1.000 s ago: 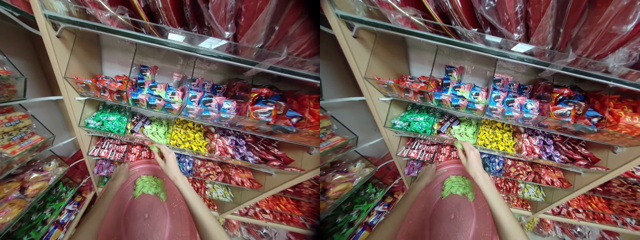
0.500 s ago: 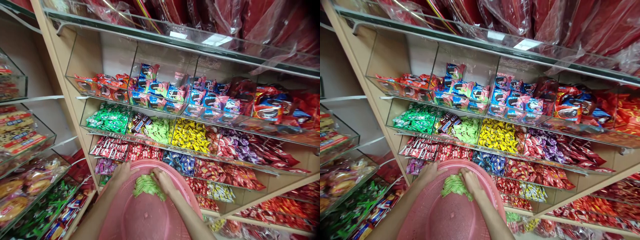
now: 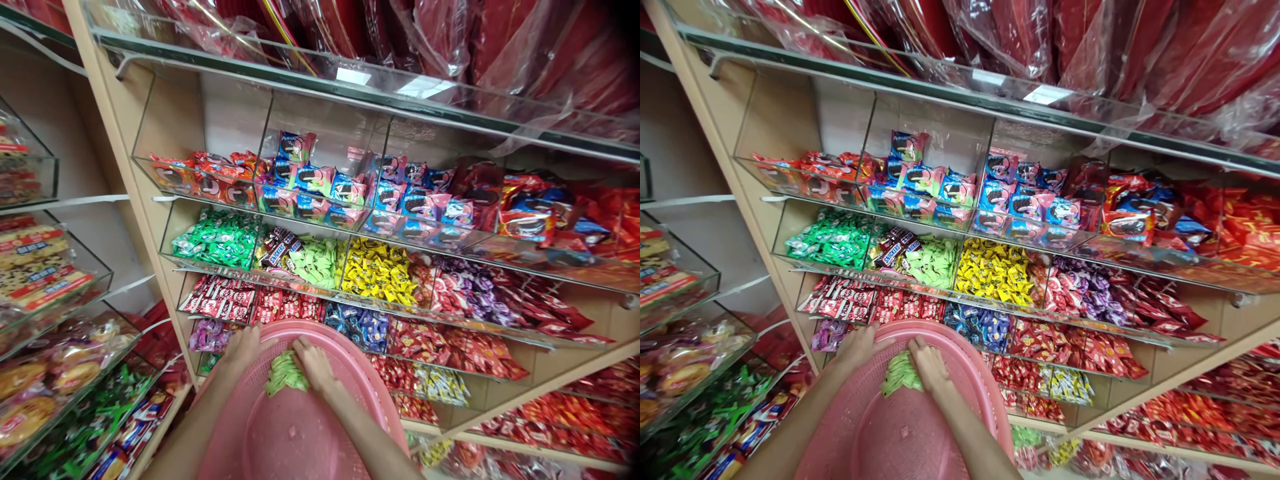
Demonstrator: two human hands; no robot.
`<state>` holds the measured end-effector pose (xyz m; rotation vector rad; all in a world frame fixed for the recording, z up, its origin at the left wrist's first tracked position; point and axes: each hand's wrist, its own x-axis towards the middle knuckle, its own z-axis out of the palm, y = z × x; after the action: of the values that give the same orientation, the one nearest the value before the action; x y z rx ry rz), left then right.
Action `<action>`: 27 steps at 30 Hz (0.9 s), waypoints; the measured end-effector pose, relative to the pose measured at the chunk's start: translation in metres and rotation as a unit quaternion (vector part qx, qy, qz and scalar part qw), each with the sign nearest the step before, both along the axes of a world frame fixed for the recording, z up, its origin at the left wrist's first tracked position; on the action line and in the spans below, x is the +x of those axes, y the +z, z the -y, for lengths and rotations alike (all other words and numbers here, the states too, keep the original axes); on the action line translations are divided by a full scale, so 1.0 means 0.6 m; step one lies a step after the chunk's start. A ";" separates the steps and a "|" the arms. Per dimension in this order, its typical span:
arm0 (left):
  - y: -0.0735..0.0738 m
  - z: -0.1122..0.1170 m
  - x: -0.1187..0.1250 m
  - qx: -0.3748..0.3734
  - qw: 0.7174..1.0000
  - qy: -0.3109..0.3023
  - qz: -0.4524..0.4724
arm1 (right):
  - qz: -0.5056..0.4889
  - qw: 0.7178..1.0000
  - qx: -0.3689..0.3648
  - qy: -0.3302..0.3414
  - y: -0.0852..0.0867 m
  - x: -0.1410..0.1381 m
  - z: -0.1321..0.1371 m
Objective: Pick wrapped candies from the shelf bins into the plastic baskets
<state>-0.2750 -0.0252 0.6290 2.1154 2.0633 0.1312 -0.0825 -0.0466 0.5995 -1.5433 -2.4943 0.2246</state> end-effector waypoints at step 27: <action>0.008 0.002 0.001 -0.002 1.000 0.001 -0.009 | 0.020 0.998 0.034 -0.048 0.012 0.043 0.004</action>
<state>-0.2743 -0.0266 0.6335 2.1211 2.0736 0.1091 -0.0568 -0.0492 0.6065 -1.6508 -2.4214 0.0939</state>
